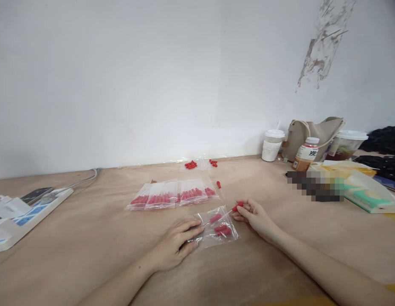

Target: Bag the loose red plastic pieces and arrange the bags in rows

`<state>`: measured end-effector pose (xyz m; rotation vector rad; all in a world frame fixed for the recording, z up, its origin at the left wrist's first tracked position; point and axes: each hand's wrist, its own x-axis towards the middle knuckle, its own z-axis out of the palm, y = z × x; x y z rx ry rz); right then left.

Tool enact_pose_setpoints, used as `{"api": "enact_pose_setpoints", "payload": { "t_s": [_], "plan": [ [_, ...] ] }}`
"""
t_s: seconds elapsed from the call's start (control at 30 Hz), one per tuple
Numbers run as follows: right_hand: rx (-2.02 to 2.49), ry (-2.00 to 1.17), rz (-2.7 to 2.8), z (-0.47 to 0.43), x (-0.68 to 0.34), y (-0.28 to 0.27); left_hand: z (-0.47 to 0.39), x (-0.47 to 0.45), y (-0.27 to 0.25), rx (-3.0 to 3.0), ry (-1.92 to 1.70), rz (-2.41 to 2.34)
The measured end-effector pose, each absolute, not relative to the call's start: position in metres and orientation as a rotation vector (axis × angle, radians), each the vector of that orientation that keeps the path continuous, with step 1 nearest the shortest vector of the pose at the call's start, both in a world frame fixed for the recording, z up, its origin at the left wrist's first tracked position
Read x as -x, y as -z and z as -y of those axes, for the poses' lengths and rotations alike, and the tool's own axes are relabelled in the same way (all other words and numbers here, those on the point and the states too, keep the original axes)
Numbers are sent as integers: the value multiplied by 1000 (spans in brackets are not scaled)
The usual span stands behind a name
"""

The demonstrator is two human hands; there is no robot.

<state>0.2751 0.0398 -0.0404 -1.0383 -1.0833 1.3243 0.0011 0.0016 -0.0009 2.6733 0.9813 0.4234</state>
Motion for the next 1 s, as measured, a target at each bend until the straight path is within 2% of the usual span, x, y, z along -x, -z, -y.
{"api": "enact_pose_setpoints", "payload": {
  "t_s": [0.17,0.63,0.8,1.0],
  "plan": [
    [1124,-1320,1438,-39,-280,35,-1,-1,2,-2668,-410,-993],
    [1077,-819,1901,-39,-269,38,0,-2,0,-2682,-419,-994],
    [907,-940,1984,-35,-272,33,0,-2,-1,-2680,-420,-1002],
    [1247,-938,1725,-60,-282,31,1,-3,-2,-2715,-403,-985]
  ]
}}
